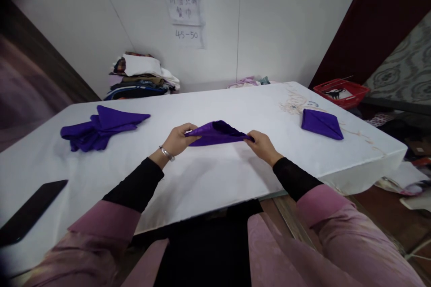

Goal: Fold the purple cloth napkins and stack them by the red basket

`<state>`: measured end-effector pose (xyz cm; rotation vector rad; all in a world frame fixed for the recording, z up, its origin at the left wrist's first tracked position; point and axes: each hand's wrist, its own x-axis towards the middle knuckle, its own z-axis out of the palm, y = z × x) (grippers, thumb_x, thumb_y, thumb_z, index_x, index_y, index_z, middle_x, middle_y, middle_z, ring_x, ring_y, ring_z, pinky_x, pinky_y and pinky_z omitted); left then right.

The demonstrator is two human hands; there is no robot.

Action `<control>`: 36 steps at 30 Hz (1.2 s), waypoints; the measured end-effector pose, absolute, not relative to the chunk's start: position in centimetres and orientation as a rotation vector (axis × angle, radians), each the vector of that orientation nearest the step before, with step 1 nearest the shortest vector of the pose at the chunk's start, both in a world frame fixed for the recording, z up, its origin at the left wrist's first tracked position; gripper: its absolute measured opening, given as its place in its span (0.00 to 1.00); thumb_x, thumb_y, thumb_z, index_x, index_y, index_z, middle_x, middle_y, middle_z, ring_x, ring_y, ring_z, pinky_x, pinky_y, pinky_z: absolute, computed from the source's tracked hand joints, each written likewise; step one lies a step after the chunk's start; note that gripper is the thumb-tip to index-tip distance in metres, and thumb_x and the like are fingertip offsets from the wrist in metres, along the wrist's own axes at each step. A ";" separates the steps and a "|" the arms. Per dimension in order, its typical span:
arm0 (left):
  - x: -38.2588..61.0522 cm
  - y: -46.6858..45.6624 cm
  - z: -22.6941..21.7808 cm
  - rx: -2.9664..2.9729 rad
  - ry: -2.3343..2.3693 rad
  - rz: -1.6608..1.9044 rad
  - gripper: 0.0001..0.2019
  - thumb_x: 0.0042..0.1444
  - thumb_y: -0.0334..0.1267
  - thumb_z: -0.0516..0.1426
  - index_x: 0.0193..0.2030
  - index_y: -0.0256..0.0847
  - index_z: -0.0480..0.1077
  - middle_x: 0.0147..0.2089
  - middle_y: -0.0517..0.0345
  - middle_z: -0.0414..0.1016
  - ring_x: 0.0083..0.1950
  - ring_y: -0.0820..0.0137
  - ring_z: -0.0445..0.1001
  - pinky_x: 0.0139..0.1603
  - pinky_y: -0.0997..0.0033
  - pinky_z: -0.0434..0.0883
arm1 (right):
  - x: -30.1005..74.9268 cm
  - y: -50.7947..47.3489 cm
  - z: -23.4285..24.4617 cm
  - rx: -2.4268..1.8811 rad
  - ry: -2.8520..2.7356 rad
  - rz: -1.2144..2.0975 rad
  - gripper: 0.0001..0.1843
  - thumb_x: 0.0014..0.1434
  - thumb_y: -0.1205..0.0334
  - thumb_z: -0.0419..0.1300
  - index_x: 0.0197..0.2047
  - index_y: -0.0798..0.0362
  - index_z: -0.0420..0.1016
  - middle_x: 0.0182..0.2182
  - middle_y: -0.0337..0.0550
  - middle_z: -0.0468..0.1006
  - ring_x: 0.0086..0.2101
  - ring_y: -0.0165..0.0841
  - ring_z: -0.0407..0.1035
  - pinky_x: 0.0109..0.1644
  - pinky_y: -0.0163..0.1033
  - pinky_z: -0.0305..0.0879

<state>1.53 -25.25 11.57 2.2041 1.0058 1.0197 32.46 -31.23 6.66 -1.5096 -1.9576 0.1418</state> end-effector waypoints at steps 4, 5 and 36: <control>1.5 -27.2 11.0 2.682 0.781 0.970 0.08 0.48 0.25 0.53 0.32 0.41 0.68 0.42 0.58 0.78 0.50 0.64 0.71 0.52 0.57 0.64 | 33.9 -32.3 6.6 -1.220 -2.160 -0.202 0.08 0.57 0.70 0.51 0.36 0.53 0.70 0.36 0.48 0.76 0.38 0.37 0.69 0.44 0.42 0.65; 1.4 -27.9 10.0 2.763 0.752 0.879 0.10 0.47 0.23 0.52 0.32 0.41 0.68 0.43 0.57 0.78 0.52 0.63 0.70 0.53 0.56 0.63 | 34.1 -32.8 6.1 -1.185 -2.232 -0.232 0.09 0.56 0.72 0.51 0.36 0.53 0.70 0.36 0.49 0.76 0.38 0.38 0.69 0.44 0.43 0.66; 3.5 -41.1 1.8 2.778 0.925 0.502 0.11 0.60 0.33 0.50 0.45 0.44 0.72 0.53 0.57 0.74 0.56 0.65 0.66 0.63 0.56 0.54 | 33.9 -36.0 7.9 -1.121 -2.281 0.375 0.09 0.61 0.63 0.53 0.41 0.47 0.73 0.44 0.45 0.76 0.44 0.37 0.71 0.46 0.45 0.71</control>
